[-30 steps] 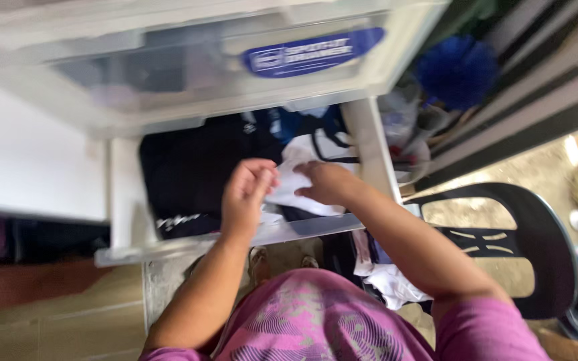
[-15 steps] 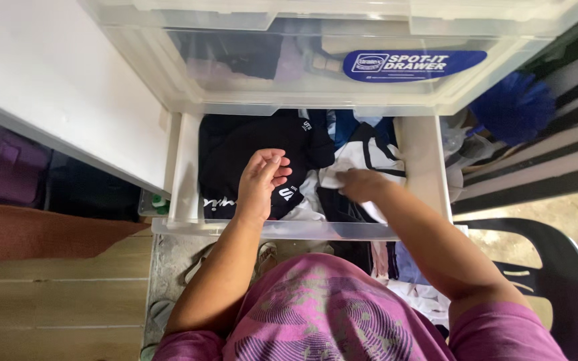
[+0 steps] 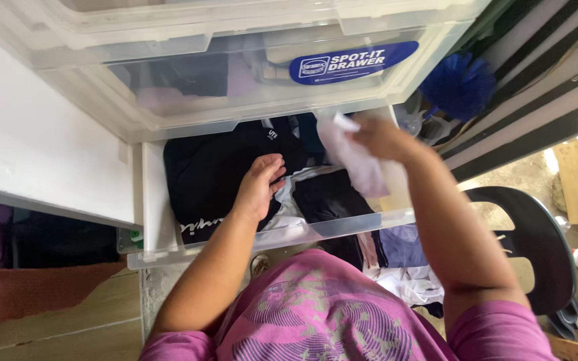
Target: The person opens a plastic drawer and removes several folded shirts and pants. They unfold each item, refold it neatly, and place it on a nearby chair. The person continues this process for multiple garments, including t-shirts and trousers, until the drawer is mostly empty.
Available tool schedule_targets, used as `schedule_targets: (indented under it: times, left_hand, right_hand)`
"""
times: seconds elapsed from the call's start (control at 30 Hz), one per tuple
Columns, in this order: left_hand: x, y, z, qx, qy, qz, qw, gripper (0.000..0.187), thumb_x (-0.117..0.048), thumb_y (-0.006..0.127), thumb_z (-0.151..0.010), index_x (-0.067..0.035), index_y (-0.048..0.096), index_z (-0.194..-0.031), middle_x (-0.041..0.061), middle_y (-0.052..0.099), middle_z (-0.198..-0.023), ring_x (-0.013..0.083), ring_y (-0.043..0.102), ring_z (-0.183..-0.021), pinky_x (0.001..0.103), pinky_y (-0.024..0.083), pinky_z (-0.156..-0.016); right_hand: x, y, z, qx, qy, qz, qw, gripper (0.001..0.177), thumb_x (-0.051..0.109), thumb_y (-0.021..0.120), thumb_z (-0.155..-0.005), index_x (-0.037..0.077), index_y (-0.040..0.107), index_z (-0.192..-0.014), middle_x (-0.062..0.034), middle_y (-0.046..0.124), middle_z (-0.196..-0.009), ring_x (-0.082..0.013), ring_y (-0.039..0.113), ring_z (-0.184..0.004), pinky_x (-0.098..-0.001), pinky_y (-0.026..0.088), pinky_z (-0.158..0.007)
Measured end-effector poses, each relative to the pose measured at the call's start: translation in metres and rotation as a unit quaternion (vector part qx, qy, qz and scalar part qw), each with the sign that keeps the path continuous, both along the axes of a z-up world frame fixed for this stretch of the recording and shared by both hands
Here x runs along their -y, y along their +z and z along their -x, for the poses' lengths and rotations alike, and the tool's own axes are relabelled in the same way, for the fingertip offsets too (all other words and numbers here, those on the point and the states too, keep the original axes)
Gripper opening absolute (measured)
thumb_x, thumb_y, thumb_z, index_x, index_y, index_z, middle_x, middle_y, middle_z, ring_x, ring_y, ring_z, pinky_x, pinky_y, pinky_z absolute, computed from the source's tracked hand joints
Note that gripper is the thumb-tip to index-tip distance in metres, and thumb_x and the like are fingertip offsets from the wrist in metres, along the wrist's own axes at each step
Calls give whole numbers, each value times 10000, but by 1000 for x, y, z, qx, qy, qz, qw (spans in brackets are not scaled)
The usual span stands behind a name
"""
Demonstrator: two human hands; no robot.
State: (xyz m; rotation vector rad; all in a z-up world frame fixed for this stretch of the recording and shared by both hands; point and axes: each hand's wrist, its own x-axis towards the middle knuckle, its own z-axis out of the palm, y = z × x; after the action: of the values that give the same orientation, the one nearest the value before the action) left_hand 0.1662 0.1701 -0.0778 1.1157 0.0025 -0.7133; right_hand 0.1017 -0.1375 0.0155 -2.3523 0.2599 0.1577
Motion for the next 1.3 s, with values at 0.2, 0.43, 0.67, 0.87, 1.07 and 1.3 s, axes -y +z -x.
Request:
schedule_targets:
  times: [0.2, 0.43, 0.67, 0.87, 1.07, 1.3]
  left_hand:
    - [5, 31, -17, -61, -127, -32, 990, 827, -712, 458, -883, -197, 401, -1527, 105, 545, -1511, 298, 480, -1416, 486, 368, -1119]
    - [-31, 48, 3, -73, -142, 374, 913, 887, -620, 631, -854, -32, 466, -1497, 146, 619, -1413, 322, 589, -1298, 477, 477, -1094]
    - [-85, 39, -58, 60, -125, -68, 988, 765, -234, 834, -750, -24, 536, -1423, 154, 684, -1287, 279, 655, -1191, 431, 549, -996]
    - [-96, 26, -65, 234, -56, -486, 840, 802, -309, 827, -811, -115, 417, -1472, 189, 631, -1279, 337, 642, -1142, 444, 529, -928]
    - [-103, 29, -41, 343, -156, -564, 734, 575, -399, 841, -758, -105, 624, -1202, 156, 673, -1214, 337, 676, -1122, 430, 544, -928]
    - [-104, 18, -41, 309, -129, -548, 767, 657, -386, 889, -732, -53, 571, -1200, 200, 672, -1164, 356, 675, -1102, 431, 547, -930]
  right_hand:
    - [-42, 153, 16, 18, -64, -108, 992, 404, 284, 698, -1026, 17, 718, -1329, -215, 561, -795, -187, 468, -737, -360, 385, -625]
    - [-45, 137, 14, 88, -53, -432, 896, 397, 207, 609, -1017, 6, 593, -1359, -77, 728, -1131, -184, 694, -1004, -356, 567, -887]
    - [-35, -18, -2, 15, -80, -564, 822, 374, 221, 622, -1003, 30, 615, -1324, -104, 729, -1162, -218, 719, -1014, -384, 621, -905]
    - [-38, -104, -20, -62, -167, -22, 984, 558, 289, 735, -890, 108, 554, -1386, -150, 621, -1296, -293, 723, -987, -410, 591, -738]
    - [-100, -84, -36, -24, -5, -32, 999, 506, 339, 713, -904, 106, 631, -1345, -155, 751, -1223, -252, 736, -987, -359, 567, -825]
    - [-180, -42, -58, -189, -36, -233, 953, 622, 327, 631, -949, 122, 417, -1495, -167, 684, -1219, -261, 764, -887, -376, 646, -648]
